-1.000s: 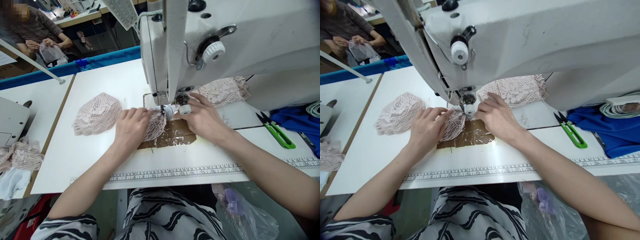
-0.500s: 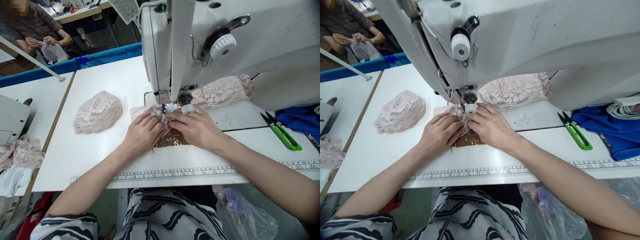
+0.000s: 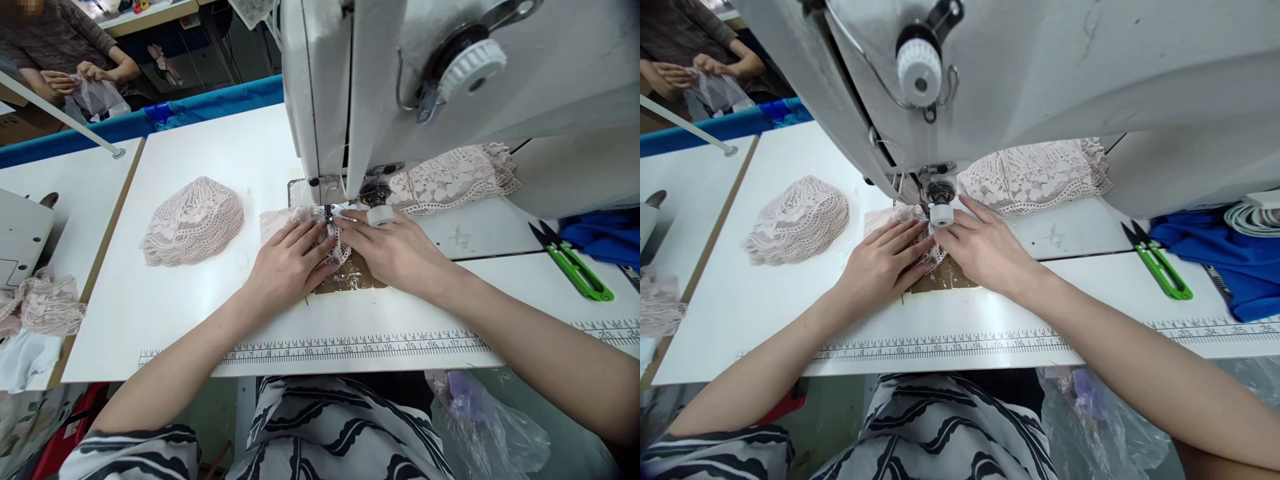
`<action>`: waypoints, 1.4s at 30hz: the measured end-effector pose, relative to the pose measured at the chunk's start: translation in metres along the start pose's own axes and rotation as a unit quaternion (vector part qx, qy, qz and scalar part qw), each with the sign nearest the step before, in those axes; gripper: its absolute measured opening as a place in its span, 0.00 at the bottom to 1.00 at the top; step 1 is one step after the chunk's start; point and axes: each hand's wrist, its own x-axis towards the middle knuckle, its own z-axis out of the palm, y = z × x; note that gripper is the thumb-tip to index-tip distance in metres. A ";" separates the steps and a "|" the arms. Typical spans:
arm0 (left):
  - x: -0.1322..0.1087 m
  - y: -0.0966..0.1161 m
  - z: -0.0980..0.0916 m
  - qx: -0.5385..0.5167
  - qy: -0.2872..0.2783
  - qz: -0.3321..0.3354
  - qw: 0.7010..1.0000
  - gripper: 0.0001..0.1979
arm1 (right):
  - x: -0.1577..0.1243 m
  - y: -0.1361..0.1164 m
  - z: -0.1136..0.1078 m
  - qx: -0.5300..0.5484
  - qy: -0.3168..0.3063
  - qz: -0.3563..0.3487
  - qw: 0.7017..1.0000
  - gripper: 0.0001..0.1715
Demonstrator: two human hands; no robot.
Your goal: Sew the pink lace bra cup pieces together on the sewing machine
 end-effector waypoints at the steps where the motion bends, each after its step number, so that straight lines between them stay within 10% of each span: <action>1: 0.000 0.000 0.000 0.003 -0.006 -0.005 1.000 0.20 | 0.000 0.000 0.000 -0.005 -0.003 0.001 1.000 0.21; 42: 0.003 -0.007 -0.012 0.067 0.039 0.126 0.989 0.10 | 0.006 -0.008 -0.003 0.055 0.037 -0.016 0.998 0.19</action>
